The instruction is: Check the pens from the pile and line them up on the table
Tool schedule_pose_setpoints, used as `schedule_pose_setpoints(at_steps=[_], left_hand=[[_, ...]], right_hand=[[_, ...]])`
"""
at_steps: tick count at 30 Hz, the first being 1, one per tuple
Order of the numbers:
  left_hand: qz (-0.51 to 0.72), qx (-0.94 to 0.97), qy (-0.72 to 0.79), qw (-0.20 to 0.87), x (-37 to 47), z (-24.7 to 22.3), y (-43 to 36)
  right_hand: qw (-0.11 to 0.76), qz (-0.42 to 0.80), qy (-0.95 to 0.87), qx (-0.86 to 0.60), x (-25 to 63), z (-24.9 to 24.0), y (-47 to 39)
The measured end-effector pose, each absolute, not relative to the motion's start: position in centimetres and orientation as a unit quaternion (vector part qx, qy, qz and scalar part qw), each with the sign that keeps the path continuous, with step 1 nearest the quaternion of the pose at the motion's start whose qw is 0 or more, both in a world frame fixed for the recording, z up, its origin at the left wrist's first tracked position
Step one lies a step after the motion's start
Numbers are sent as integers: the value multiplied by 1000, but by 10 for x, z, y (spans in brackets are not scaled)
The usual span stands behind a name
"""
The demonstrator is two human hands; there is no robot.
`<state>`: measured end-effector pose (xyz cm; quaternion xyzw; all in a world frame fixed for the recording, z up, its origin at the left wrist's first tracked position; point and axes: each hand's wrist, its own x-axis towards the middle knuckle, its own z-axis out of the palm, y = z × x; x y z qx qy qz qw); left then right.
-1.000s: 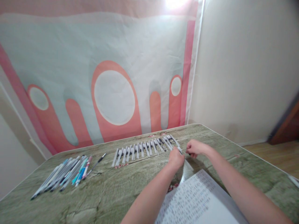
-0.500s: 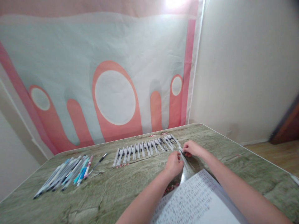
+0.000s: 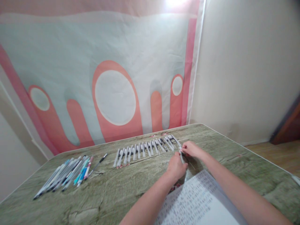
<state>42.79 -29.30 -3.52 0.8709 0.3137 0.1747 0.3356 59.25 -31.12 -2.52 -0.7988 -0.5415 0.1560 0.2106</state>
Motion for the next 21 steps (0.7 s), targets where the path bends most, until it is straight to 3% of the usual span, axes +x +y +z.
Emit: schedule_pose_setpoints(at_steps=[13,21], left_hand=[[156,871,314,345,434,-40,-286],[173,872,312,335,434,-37,-285]], right_hand=[[154,301,-505,-794,607,-25,-320],[144,307,-504,-794,606,-23,-321]])
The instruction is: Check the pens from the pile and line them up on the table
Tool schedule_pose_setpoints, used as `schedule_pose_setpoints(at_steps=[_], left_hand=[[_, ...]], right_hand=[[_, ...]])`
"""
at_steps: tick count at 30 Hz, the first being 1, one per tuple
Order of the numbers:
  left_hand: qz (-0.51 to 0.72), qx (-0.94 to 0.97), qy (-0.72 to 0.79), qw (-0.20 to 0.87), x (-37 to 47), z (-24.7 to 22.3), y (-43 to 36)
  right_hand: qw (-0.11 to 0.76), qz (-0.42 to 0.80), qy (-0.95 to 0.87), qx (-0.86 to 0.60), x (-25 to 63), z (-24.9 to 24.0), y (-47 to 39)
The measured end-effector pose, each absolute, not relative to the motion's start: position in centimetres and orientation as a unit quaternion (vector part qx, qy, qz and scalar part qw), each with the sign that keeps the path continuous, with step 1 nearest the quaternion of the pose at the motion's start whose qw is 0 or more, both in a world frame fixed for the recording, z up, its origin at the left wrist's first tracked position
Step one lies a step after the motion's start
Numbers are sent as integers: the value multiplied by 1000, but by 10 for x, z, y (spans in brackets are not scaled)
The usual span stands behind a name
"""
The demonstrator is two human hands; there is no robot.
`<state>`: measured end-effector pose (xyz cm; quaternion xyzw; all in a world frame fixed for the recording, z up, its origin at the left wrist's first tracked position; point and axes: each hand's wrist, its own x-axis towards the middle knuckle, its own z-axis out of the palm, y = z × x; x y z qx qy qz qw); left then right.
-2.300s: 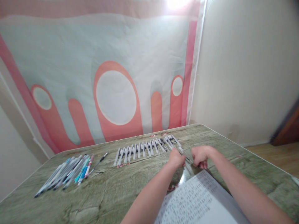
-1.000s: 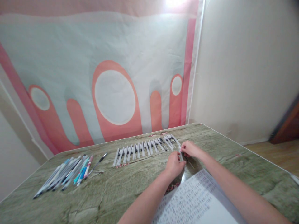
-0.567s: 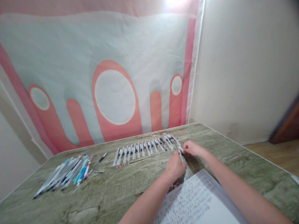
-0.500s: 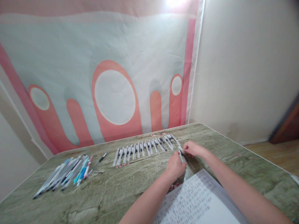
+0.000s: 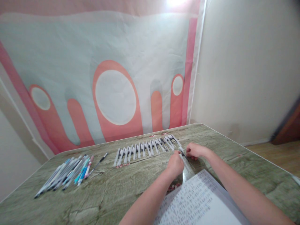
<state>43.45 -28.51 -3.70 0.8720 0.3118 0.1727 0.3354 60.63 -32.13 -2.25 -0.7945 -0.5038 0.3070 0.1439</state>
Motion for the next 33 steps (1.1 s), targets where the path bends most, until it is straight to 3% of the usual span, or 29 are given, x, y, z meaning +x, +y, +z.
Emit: schedule_pose_setpoints(at_steps=[23,29,33], left_hand=[[183,845,316,391,428,-41,-276],[216,806,306,458,423,-48,-276],[229,805,290,463,418,-52,-278]], right_hand=[[78,233,-578,-778,550,1,-326],[98,237,-546,-798,578,4,-328],[50,220,-499,-837,598,4,-332]])
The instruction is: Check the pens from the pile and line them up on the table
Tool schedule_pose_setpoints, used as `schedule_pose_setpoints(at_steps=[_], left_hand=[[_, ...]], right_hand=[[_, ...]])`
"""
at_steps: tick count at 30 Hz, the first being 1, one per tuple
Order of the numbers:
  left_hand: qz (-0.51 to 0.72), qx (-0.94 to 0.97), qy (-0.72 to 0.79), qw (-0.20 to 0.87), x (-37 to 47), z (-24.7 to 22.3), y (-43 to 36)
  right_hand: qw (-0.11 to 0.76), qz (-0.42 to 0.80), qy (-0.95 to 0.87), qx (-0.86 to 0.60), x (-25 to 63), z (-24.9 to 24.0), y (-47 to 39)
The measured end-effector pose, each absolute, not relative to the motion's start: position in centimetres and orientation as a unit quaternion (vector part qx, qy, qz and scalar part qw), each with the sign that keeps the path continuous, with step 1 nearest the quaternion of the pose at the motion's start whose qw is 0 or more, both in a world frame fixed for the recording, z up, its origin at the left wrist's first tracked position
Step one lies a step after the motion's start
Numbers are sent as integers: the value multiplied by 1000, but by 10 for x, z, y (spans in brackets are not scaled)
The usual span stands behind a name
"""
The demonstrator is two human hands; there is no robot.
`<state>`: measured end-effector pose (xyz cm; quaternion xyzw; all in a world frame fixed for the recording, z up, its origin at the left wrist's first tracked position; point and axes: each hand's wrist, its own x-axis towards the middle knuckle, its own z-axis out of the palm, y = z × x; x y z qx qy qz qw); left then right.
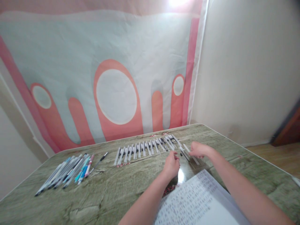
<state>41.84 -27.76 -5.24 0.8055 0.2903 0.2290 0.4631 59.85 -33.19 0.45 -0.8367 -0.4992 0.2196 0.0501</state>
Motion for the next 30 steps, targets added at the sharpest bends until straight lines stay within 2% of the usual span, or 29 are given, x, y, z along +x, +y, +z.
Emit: schedule_pose_setpoints(at_steps=[6,24,30], left_hand=[[254,820,274,433,416,-56,-277],[225,766,279,534,417,-53,-273],[222,766,280,534,417,-55,-272]], right_hand=[[40,273,-473,-837,603,-5,-330],[81,288,-481,-824,617,-21,-324],[93,281,-496,-817,615,-24,-322]])
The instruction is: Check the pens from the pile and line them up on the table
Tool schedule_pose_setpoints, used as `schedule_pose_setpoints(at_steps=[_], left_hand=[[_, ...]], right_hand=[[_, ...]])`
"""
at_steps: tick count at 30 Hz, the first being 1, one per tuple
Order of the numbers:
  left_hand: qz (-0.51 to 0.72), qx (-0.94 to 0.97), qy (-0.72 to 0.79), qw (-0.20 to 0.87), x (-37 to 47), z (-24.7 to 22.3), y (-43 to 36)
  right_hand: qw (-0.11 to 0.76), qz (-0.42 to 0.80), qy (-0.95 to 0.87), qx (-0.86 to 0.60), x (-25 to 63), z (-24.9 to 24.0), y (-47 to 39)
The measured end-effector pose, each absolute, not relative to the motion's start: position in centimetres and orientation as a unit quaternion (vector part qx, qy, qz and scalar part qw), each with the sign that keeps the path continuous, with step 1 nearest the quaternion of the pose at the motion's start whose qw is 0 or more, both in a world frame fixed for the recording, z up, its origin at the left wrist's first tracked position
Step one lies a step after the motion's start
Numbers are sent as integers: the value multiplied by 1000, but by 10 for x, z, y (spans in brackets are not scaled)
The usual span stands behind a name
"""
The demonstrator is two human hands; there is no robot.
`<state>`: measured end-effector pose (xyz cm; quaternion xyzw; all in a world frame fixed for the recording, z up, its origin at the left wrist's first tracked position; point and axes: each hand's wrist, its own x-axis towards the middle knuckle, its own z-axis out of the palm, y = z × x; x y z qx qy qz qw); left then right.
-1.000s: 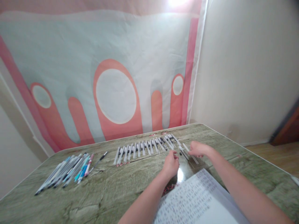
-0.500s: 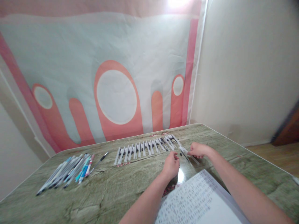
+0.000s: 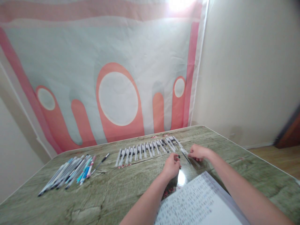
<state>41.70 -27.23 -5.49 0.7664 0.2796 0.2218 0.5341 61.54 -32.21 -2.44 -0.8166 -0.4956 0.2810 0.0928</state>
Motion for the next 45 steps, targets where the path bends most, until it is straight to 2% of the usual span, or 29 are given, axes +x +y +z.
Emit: schedule_pose_setpoints(at_steps=[3,8,12,17,31,45], left_hand=[[229,794,286,486,416,-54,-272],[275,877,276,280,416,-48,-272],[184,922,285,185,425,-41,-267],[87,941,303,124,443,-30,-264],[173,893,349,227,483,-34,-264],[212,891,256,310,383,-28,-250]], right_hand=[[102,277,-496,-817,614,-26,-321],[111,283,-486,-819,615,-24,-321],[115,277,-479,-825,618,-23,-321],[115,282,-475,-825,619,-21,-321],[125,295,-473,-821,615,-12,-325],[129,265,-483,-825,616,-11,-327]])
